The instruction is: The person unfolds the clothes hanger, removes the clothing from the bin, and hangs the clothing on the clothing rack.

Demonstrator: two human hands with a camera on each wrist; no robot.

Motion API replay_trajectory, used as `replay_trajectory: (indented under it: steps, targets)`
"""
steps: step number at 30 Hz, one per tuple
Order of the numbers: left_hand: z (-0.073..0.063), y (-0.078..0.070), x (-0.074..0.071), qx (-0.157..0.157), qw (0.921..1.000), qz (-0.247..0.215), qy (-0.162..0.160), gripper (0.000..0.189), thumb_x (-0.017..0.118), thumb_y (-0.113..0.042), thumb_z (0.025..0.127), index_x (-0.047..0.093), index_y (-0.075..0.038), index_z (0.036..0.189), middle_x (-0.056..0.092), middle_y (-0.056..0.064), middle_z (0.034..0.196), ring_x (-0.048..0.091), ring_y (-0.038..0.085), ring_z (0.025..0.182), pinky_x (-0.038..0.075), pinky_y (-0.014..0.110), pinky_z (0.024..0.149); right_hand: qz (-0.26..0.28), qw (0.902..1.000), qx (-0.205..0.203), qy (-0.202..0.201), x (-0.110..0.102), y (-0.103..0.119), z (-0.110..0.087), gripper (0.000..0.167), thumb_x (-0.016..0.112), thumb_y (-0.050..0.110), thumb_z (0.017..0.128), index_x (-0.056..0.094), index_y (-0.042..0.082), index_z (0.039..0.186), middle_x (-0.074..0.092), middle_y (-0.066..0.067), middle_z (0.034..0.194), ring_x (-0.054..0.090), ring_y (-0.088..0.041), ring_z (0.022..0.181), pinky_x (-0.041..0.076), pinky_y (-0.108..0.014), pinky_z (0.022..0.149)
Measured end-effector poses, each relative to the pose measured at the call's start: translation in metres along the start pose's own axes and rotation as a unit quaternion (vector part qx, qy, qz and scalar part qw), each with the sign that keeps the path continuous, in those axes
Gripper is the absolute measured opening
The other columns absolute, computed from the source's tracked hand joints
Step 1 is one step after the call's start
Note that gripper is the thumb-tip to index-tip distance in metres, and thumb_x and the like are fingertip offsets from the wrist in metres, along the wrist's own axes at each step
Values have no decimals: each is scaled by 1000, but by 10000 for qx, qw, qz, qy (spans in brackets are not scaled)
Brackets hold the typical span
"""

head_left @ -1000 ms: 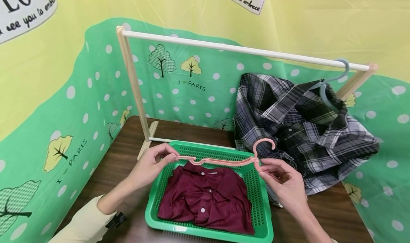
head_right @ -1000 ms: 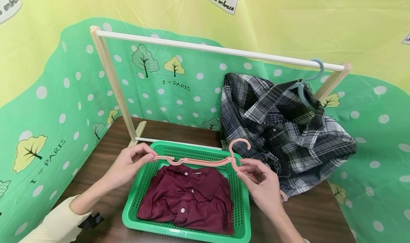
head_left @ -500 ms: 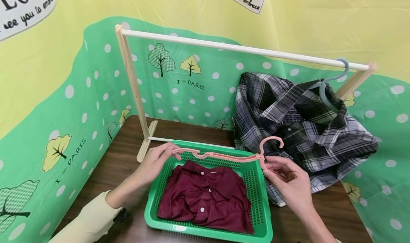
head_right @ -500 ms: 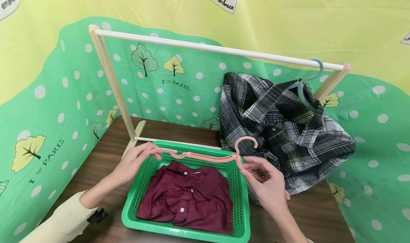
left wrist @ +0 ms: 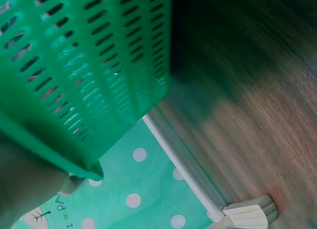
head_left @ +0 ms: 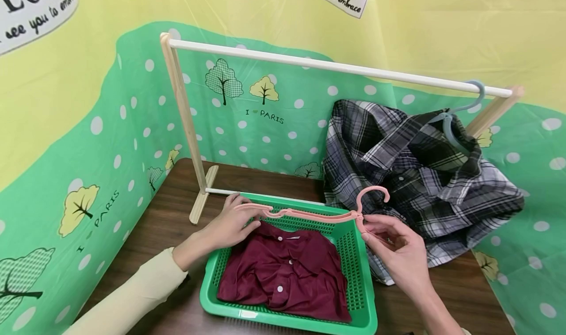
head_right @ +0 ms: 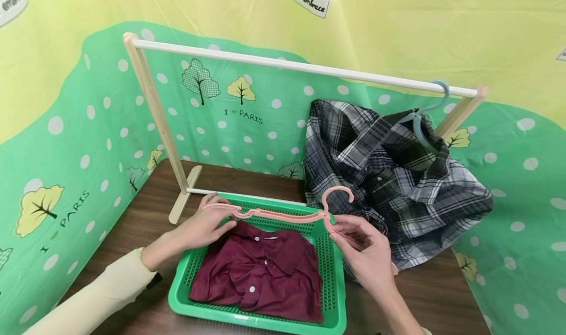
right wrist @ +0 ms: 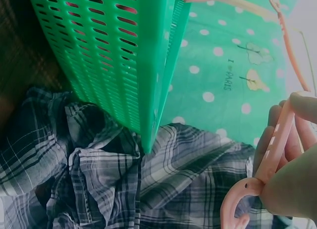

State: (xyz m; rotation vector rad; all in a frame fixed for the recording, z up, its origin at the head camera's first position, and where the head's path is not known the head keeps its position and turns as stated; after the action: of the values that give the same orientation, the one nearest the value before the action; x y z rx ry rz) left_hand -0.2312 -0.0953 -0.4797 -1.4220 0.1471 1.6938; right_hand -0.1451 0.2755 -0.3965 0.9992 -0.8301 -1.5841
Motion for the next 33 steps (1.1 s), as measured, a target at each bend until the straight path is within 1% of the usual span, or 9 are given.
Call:
replay_trajectory:
  steps: [5, 7, 9, 13, 17, 22, 26, 29, 33]
  targets:
    - [2, -2, 5, 156, 9983, 546, 162, 25, 76, -18, 108, 79, -17, 133, 74, 2, 154, 57, 24, 110, 38, 57, 105, -152, 9999, 73, 0, 1, 0, 0, 37, 78, -25, 90, 76, -11, 124, 85, 3, 103, 79, -6, 90, 65, -16, 82]
    - [4, -2, 6, 217, 9968, 721, 270, 24, 75, -19, 109, 79, -17, 133, 79, 1, 144, 57, 23, 106, 37, 55, 102, -195, 9997, 119, -14, 2, 1, 0, 37, 78, -25, 90, 76, -10, 124, 85, 3, 103, 79, -6, 90, 65, -15, 81]
    - [4, -3, 9, 346, 9942, 947, 377, 27, 74, -18, 109, 77, -18, 136, 85, 1, 123, 64, 24, 103, 40, 56, 102, -246, 9996, 156, -22, 2, 0, -1, 37, 78, -24, 91, 76, -10, 125, 84, 4, 103, 79, -5, 89, 64, -15, 80]
    - [6, -4, 16, 651, 9877, 1310, 548, 33, 74, -13, 108, 77, -22, 140, 82, 0, 91, 77, 26, 99, 46, 56, 98, -223, 9997, 137, -11, 3, -1, -2, 36, 78, -24, 91, 77, -10, 125, 84, 3, 102, 78, -5, 89, 63, -14, 78]
    - [8, -5, 18, 630, 9836, 1469, 836, 41, 74, -10, 108, 76, -26, 146, 83, 2, 91, 79, 26, 101, 45, 43, 88, -196, 9998, 77, 12, 5, -1, -3, 36, 77, -25, 91, 77, -10, 124, 84, 3, 100, 78, -5, 89, 62, -13, 77]
    - [10, -6, 21, 555, 9773, 1620, 1246, 41, 73, -10, 108, 76, -27, 146, 76, 1, 78, 76, 21, 80, 44, 35, 79, -189, 9998, 70, -17, 5, -2, -4, 36, 77, -25, 91, 77, -10, 123, 84, 3, 100, 78, -5, 88, 61, -13, 74]
    - [9, -4, 22, 515, 9834, 1379, 1058, 25, 79, -11, 105, 81, -24, 126, 82, -2, 87, 78, 20, 86, 48, 40, 86, -188, 9998, 91, -44, 5, -2, -4, 36, 77, -25, 90, 77, -10, 123, 84, 4, 100, 78, -5, 87, 60, -13, 72]
    - [7, -4, 21, 602, 9886, 1098, 839, 17, 81, -9, 102, 80, -21, 114, 84, -2, 98, 80, 19, 94, 57, 41, 91, -263, 9995, 136, -97, 3, -2, -4, 36, 78, -25, 90, 77, -10, 122, 84, 4, 100, 78, -5, 87, 61, -14, 74]
    - [3, -6, 18, 605, 9915, 960, 633, 12, 81, -10, 103, 77, -20, 108, 83, -2, 102, 78, 20, 103, 61, 47, 94, -376, 9991, 175, -85, -1, -4, -5, 35, 79, -23, 91, 76, -11, 124, 84, 5, 101, 78, -4, 89, 62, -14, 77]
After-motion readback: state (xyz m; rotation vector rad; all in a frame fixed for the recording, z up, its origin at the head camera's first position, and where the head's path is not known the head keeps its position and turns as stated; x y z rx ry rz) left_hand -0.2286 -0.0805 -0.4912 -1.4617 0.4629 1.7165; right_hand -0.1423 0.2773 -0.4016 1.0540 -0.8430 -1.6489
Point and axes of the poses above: each hand's wrist, its own z-axis towards the middle knuckle, its own x-axis out of the palm, y = z × x, the point moved 3 cm from there along z, towards the middle knuckle
